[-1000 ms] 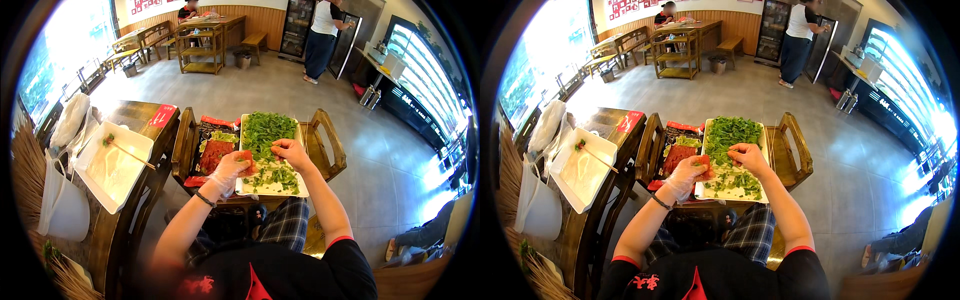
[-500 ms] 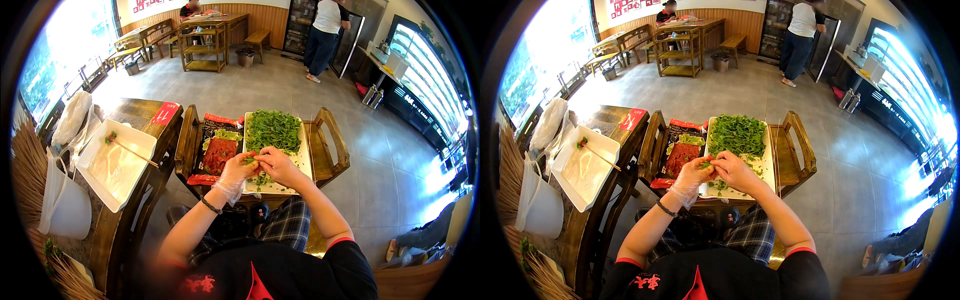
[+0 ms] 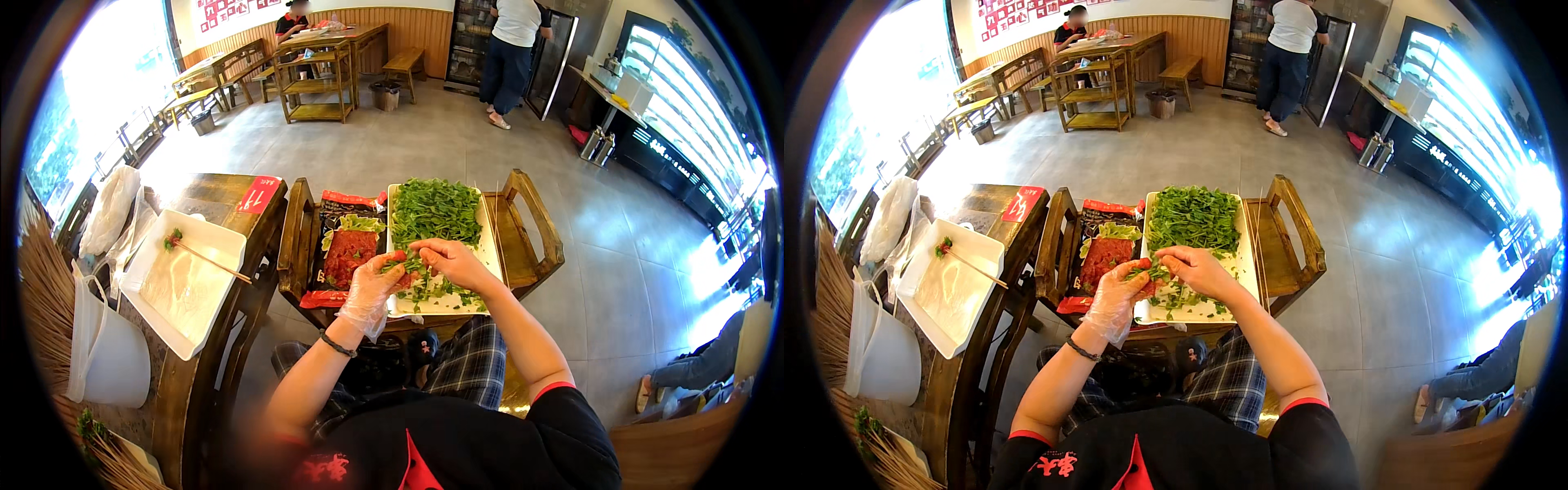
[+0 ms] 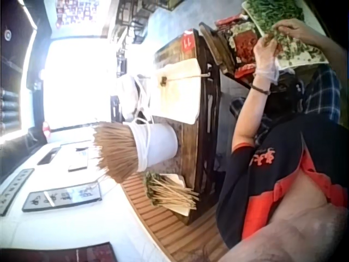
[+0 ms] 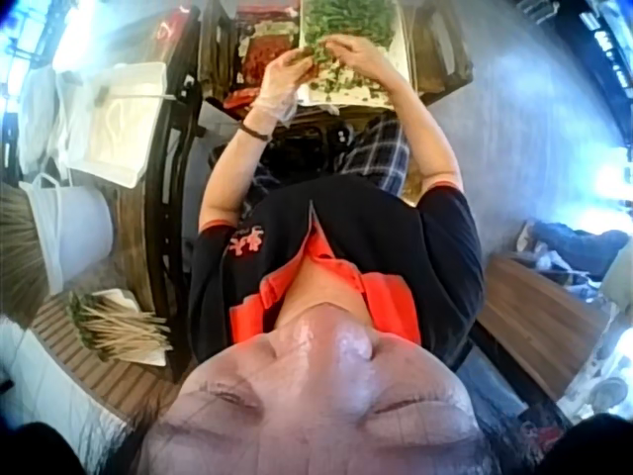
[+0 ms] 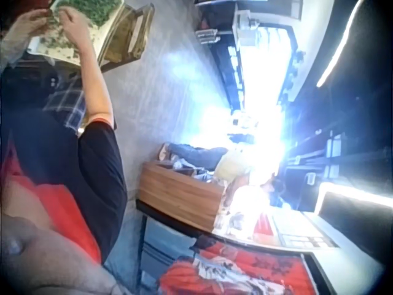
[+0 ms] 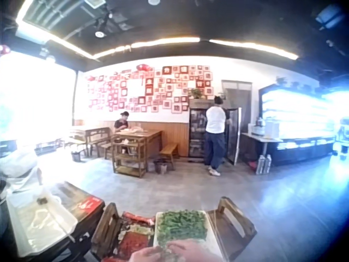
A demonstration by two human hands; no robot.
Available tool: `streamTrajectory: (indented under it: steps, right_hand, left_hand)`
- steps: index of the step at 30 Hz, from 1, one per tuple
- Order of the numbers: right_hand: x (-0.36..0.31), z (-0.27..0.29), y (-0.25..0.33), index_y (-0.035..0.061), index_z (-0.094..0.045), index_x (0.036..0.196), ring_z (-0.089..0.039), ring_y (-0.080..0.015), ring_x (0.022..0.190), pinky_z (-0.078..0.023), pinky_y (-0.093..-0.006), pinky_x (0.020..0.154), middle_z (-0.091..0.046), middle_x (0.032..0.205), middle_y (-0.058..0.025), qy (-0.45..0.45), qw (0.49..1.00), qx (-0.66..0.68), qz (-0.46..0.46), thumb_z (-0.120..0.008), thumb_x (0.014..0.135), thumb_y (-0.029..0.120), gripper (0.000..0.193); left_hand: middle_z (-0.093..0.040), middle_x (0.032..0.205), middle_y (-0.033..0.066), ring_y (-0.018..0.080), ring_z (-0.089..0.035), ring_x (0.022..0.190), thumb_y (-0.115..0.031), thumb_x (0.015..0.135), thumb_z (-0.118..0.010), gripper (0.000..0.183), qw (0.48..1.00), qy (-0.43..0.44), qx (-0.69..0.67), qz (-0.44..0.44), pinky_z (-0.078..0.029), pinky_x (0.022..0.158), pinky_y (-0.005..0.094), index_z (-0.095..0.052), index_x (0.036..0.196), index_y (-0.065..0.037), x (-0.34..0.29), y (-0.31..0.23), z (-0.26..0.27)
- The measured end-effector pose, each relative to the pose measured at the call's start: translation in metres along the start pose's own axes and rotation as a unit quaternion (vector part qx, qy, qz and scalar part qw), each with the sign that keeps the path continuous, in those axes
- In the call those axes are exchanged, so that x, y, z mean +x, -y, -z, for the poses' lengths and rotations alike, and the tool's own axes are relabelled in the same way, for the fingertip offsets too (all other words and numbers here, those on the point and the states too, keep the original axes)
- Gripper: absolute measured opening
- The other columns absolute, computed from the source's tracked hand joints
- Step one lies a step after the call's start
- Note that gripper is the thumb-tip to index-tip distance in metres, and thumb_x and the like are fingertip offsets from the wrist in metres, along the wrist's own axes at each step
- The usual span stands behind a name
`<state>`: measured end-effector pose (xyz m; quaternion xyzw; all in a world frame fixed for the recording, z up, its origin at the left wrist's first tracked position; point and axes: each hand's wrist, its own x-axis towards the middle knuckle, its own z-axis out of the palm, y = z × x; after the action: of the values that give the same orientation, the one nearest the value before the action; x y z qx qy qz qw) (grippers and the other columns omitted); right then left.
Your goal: The person prepares food by wrapping thin slices of meat around sprigs of greens and then threading them onto long wooden skewers.
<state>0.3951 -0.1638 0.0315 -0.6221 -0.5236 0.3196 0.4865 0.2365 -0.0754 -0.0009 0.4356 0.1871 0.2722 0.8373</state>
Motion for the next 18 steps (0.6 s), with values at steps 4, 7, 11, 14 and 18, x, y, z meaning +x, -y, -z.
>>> streamTrajectory:
  steps: [4,7,11,14,18]
  right_hand:
    - [0.0,-0.003,-0.001,0.0027,-0.062,0.099,-0.053,-0.0094,0.073,-0.043,-0.0243,0.066,-0.06,0.082,-0.0029,0.009,0.999,0.006,0.031,-0.06,0.082,0.021,0.025]
    - [0.001,-0.004,0.003,0.0023,-0.063,0.092,-0.05,-0.008,0.067,-0.042,-0.0236,0.062,-0.058,0.075,-0.0009,-0.011,0.999,0.0,0.032,-0.061,0.081,0.018,0.019]
    - [0.003,-0.004,0.009,0.0017,-0.061,0.085,-0.047,-0.0063,0.062,-0.04,-0.023,0.056,-0.054,0.068,0.0015,-0.009,1.0,-0.01,-0.005,-0.06,0.08,0.017,0.016]
    - [0.006,-0.005,0.001,0.0014,-0.059,0.083,-0.043,-0.0051,0.059,-0.037,-0.023,0.052,-0.051,0.065,0.003,-0.008,0.999,0.032,-0.024,-0.06,0.08,0.017,0.016]
    - [0.004,-0.006,-0.008,0.0011,-0.056,0.084,-0.041,-0.0049,0.058,-0.036,-0.0237,0.051,-0.05,0.064,0.0029,-0.014,1.0,-0.008,-0.005,-0.058,0.081,0.018,0.017]
  left_hand:
    - [-0.057,0.093,0.0087,0.0186,-0.061,0.084,0.0,0.083,-0.054,0.02,1.0,-0.016,0.019,-0.016,-0.053,0.075,0.0288,-0.051,0.103,0.003,-0.001,0.001,0.0]
    - [-0.057,0.094,0.008,0.0176,-0.061,0.082,0.001,0.083,-0.054,0.02,0.999,-0.009,0.034,-0.021,-0.053,0.073,0.0285,-0.051,0.103,0.002,-0.002,0.001,0.0]
    - [-0.058,0.093,0.0071,0.0162,-0.062,0.079,0.001,0.083,-0.055,0.02,0.999,-0.002,0.046,-0.027,-0.053,0.072,0.0277,-0.051,0.103,0.002,-0.006,-0.001,-0.003]
    - [-0.058,0.093,0.0066,0.0154,-0.062,0.079,0.0,0.083,-0.055,0.02,0.999,-0.011,0.038,-0.009,-0.053,0.072,0.0272,-0.051,0.103,0.001,-0.005,-0.002,-0.001]
    - [-0.059,0.092,0.0063,0.0145,-0.061,0.078,0.0,0.083,-0.055,0.02,1.0,-0.021,0.023,0.005,-0.053,0.071,0.0268,-0.051,0.103,0.001,-0.006,-0.003,-0.003]
